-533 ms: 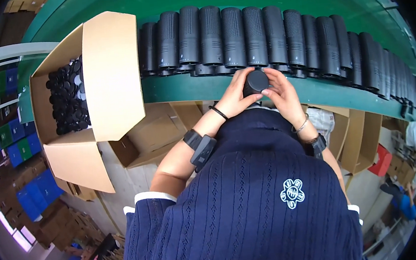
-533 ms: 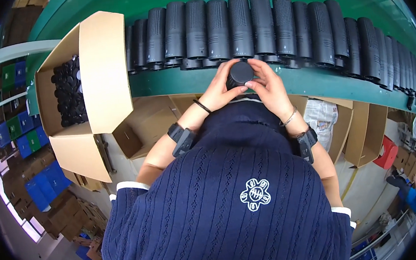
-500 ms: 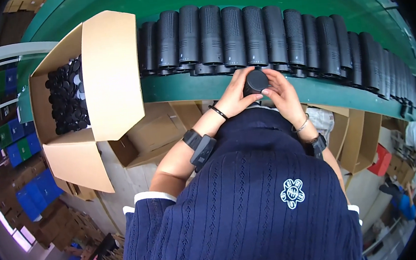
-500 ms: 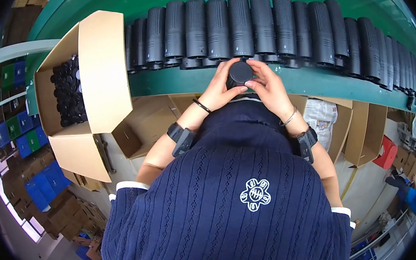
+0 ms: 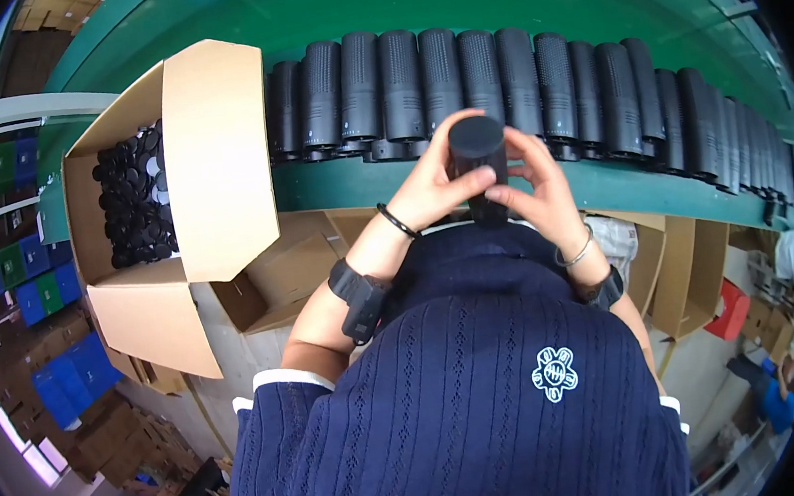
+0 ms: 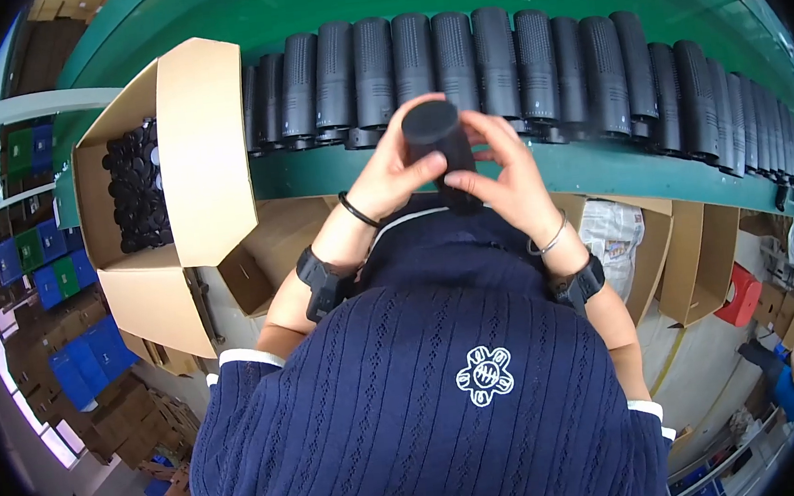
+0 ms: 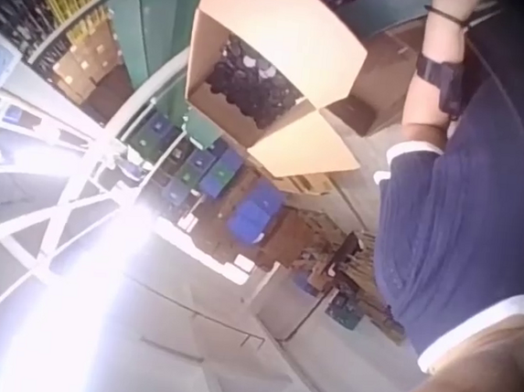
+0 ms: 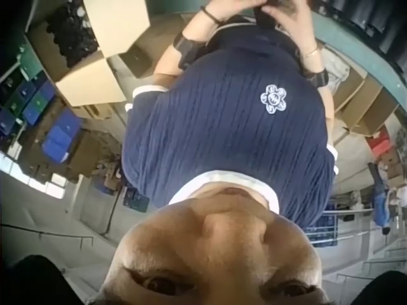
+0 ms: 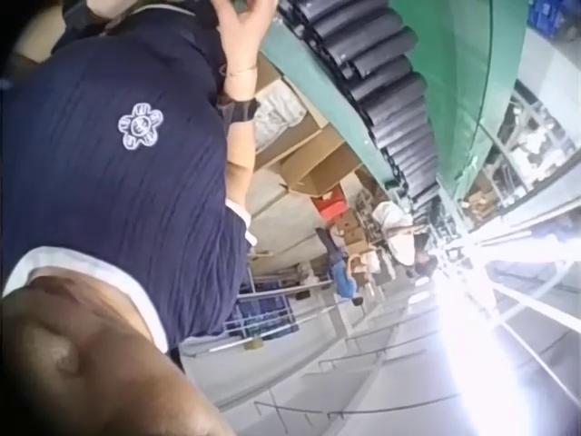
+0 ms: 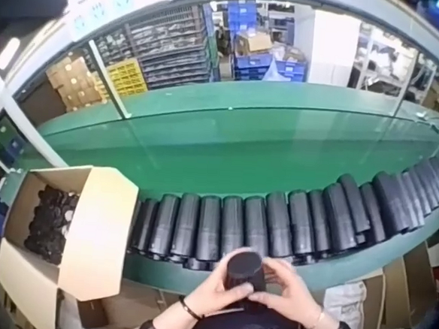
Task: The person picks up a black cylinder and a cap, presses the cap onto the cylinder by hand, and places the assembled unit onto a shelf. They repeat this process, handling one black cylinder and one black cap at a time.
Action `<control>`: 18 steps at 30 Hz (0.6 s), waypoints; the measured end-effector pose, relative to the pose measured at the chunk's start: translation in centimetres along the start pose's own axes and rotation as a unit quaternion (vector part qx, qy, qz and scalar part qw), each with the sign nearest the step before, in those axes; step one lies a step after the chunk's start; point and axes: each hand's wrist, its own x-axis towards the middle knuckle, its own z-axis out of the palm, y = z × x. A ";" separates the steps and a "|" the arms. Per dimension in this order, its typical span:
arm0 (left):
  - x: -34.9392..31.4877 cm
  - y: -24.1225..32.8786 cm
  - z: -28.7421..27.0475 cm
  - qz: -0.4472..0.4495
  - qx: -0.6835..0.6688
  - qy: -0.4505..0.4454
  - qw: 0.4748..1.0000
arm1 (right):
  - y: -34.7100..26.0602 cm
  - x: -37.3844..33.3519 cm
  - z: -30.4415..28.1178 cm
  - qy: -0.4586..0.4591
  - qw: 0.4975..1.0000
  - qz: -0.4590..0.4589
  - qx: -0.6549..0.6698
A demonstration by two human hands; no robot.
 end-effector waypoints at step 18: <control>-1.9 1.2 -3.5 0.058 -0.024 0.138 0.988 | -0.3 5.7 -0.2 -0.014 0.833 -0.060 -0.550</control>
